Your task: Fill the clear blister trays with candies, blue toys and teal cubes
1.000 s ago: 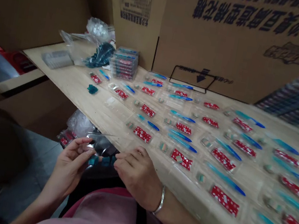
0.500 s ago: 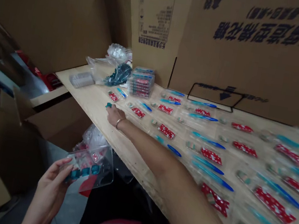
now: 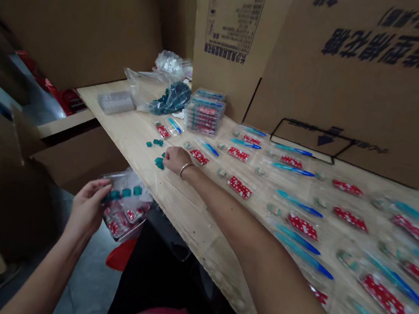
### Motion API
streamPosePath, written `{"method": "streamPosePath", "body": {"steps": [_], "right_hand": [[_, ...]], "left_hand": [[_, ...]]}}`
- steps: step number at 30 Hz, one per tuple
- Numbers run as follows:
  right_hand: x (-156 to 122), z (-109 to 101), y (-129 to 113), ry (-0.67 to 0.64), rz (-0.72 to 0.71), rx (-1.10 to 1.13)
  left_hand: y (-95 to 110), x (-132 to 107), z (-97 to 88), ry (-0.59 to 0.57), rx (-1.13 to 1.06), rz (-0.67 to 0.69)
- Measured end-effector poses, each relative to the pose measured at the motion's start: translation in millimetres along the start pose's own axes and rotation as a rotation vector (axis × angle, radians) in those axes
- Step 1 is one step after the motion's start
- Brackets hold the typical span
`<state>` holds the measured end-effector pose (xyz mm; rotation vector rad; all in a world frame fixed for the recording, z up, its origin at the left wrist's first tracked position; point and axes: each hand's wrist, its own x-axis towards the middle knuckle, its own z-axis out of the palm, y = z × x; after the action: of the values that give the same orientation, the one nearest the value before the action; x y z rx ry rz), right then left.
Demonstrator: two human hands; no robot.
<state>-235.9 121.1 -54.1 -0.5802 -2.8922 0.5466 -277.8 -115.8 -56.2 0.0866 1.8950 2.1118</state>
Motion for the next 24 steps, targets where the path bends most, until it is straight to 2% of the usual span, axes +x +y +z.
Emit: {"method": "streamPosePath", "body": {"steps": [3, 5, 8, 12, 15, 18, 21, 24], "right_hand": [[-7, -5, 9, 0.019, 0.010, -0.006], [-5, -5, 13, 0.035, 0.007, -0.003], [6, 0, 14, 0.047, -0.023, 0.028], [28, 7, 10, 0.014, -0.084, 0.100], [37, 4, 9, 0.035, -0.068, 0.168], [32, -5, 10, 0.049, -0.056, 0.263], [13, -13, 8, 0.027, -0.061, 0.491], [-12, -16, 2, -0.038, -0.041, 0.881]], "left_hand": [[-1, 47, 14.5, -0.016, 0.071, -0.014], [-1, 65, 18.3, -0.046, 0.095, -0.022], [-5, 75, 16.4, -0.086, 0.125, -0.019], [-11, 89, 16.4, -0.081, 0.141, 0.017], [-14, 110, 24.7, -0.060, 0.169, 0.057], [-15, 130, 32.7, -0.046, 0.217, 0.105], [-16, 137, 32.6, 0.004, 0.273, 0.146], [-15, 125, 26.6, 0.079, 0.406, 0.281]]}}
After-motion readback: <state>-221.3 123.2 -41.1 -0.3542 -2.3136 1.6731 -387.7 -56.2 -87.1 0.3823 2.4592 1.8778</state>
